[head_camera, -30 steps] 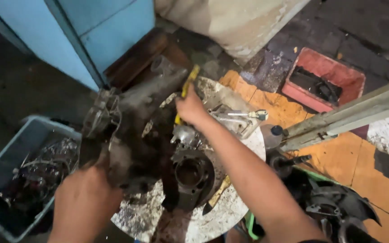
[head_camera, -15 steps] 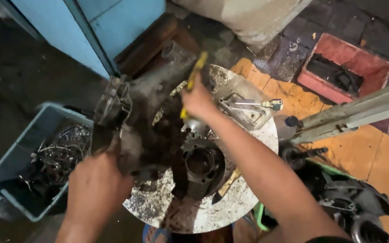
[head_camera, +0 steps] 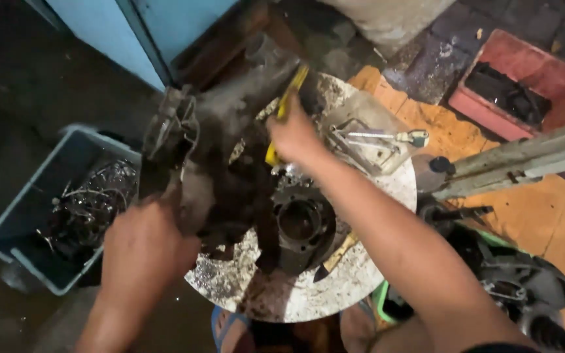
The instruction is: The person scrubs a dirty engine block with a yellow brush, focusing on the crevices and surfaces. They pour a liquid from a plastic bottle onto the part to aid cleaning and continue scrubbing the engine block thoroughly.
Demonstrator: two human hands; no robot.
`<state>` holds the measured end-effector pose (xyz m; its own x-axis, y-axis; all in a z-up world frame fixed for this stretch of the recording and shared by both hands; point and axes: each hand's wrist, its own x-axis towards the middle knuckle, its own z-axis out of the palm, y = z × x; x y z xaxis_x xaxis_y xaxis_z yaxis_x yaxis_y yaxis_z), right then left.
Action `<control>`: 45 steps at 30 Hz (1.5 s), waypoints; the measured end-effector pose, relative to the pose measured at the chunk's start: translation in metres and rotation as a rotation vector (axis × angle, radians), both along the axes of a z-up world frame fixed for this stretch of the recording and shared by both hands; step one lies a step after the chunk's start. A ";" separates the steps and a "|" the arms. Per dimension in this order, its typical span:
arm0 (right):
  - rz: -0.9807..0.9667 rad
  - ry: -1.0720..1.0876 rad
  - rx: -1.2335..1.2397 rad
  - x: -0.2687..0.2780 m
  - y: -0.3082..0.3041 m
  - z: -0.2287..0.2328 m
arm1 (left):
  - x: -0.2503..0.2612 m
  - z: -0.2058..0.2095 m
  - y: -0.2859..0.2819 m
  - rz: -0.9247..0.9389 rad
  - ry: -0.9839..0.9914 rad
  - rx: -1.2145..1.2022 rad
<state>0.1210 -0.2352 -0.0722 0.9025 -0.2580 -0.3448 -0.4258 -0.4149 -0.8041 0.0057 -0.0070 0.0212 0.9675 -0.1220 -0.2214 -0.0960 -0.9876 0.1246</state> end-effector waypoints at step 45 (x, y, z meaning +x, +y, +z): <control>0.039 0.045 0.140 -0.028 0.023 0.045 | -0.005 0.002 -0.002 0.035 0.019 -0.051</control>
